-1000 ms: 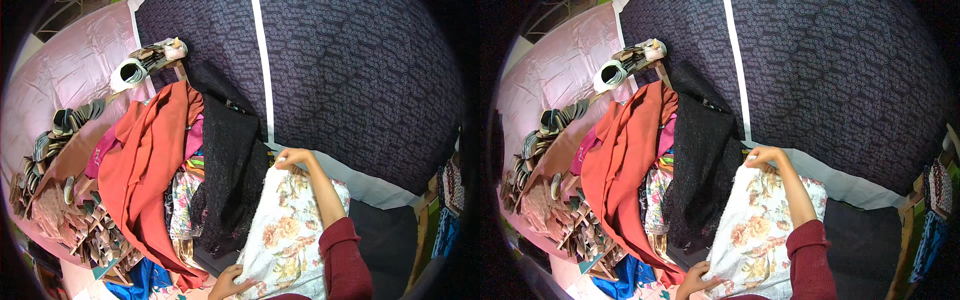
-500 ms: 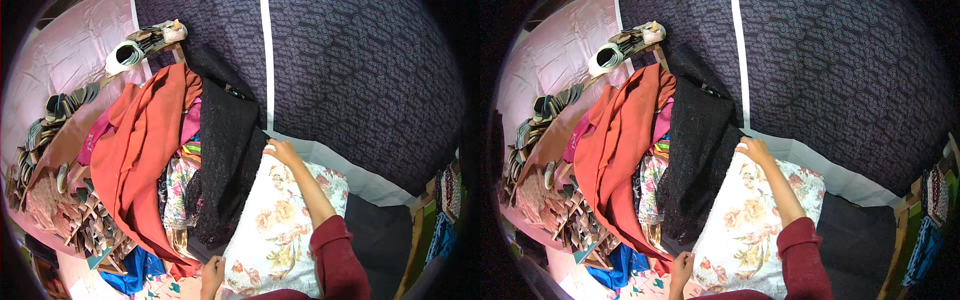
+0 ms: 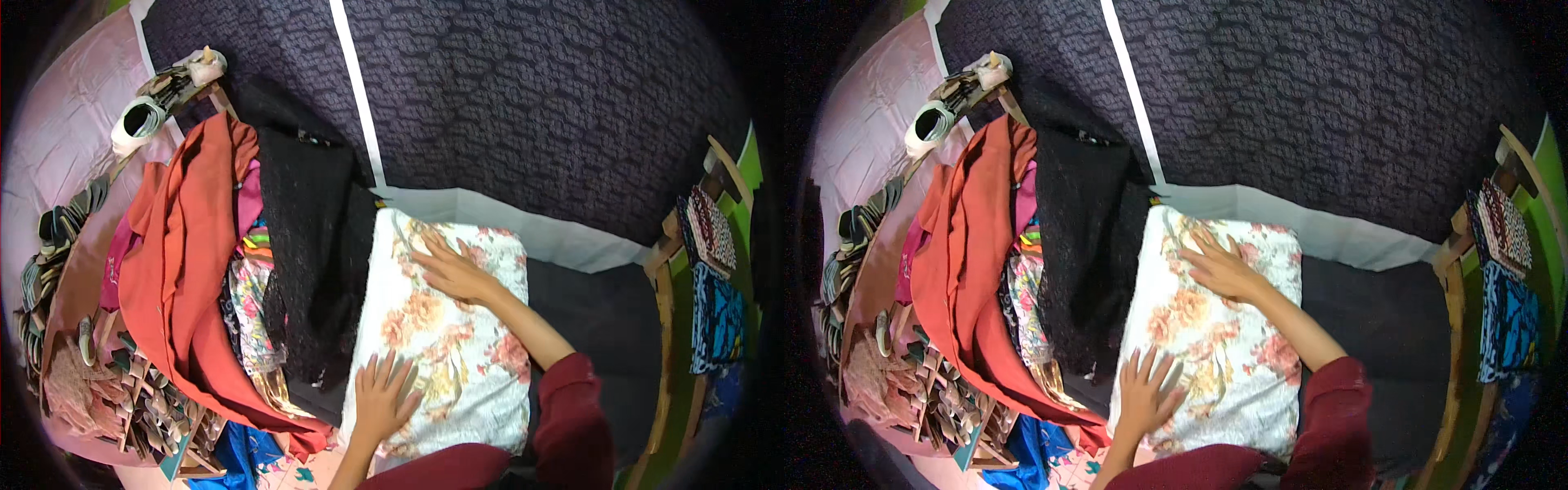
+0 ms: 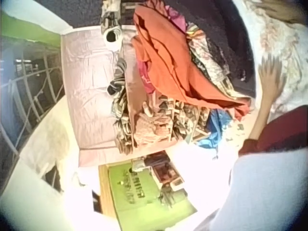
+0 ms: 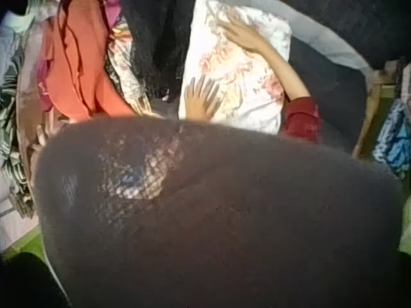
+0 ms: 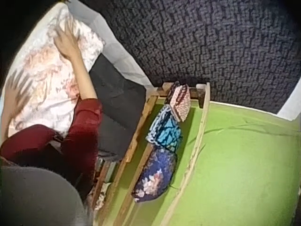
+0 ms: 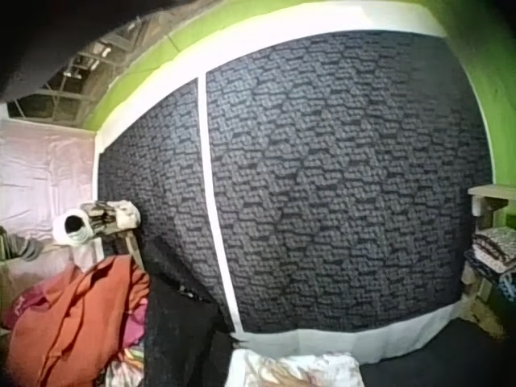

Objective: Folding a large floral print fabric and placing it on a storage shelf.

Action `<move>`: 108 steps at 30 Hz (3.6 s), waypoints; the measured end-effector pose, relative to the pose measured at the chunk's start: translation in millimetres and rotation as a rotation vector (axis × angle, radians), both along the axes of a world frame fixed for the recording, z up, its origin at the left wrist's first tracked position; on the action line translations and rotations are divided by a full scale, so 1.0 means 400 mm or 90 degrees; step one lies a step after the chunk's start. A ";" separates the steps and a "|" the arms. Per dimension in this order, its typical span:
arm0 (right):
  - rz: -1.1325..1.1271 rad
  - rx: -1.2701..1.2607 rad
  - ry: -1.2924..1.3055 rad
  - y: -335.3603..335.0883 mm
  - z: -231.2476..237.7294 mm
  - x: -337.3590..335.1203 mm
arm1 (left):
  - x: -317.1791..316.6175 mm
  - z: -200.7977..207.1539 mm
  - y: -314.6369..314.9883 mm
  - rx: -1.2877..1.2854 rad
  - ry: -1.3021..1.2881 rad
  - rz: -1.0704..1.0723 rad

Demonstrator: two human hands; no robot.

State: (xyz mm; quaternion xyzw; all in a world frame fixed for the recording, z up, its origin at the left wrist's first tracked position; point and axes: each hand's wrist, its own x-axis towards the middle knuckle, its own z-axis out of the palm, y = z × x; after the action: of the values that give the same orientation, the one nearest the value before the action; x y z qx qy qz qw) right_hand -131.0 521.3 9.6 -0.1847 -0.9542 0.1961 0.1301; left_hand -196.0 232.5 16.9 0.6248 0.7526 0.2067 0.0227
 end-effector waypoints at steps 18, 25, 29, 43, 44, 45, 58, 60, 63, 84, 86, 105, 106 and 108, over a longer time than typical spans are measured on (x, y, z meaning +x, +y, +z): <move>-0.212 0.039 -0.252 -0.136 -0.119 0.490 | -0.036 -0.084 0.025 -0.032 0.033 0.050; -0.496 -0.051 0.205 -0.048 -0.154 0.520 | -0.081 0.051 0.204 -0.067 -0.002 0.065; -0.462 -0.179 0.221 0.066 -0.115 0.401 | -0.156 0.025 0.433 0.210 0.056 -0.037; -0.189 -0.521 -0.001 0.425 -0.162 0.275 | -0.299 -0.077 0.784 0.110 -0.056 0.104; -0.170 -0.530 0.061 0.434 -0.154 0.285 | -0.307 -0.080 0.787 0.242 -0.186 0.075; -0.168 -0.592 0.047 0.446 -0.145 0.287 | -0.332 -0.083 0.794 0.262 -0.205 0.056; -0.169 -0.377 0.239 0.501 -0.050 0.357 | -0.353 -0.058 0.825 0.235 -0.095 0.048; -0.187 -0.221 0.172 0.497 -0.050 0.345 | -0.358 -0.056 0.810 0.172 -0.002 0.039; -0.208 -0.193 0.162 0.482 -0.106 0.309 | -0.382 -0.100 0.817 0.038 0.172 0.104; -0.407 -0.342 0.211 0.450 -0.210 0.313 | -0.481 -0.080 0.846 0.218 -0.333 -0.021; -0.371 -0.489 0.366 0.437 -0.206 0.297 | -0.497 -0.090 0.853 0.283 -0.553 -0.042; -0.361 -0.234 0.253 -0.094 -0.089 0.488 | -0.110 0.114 0.202 0.150 -0.153 -0.038; -0.351 -0.274 0.190 -0.162 -0.077 0.492 | -0.078 0.108 0.126 0.114 -0.126 -0.006; -0.372 -0.308 0.154 -0.285 -0.053 0.519 | -0.063 0.014 -0.002 0.104 -0.034 0.095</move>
State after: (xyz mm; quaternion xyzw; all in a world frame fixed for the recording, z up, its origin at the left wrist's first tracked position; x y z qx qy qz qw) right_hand 76.8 407.2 -11.6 -0.4490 -0.7658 0.3901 0.2447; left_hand -221.2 231.8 22.4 0.5608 0.7770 0.2851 -0.0237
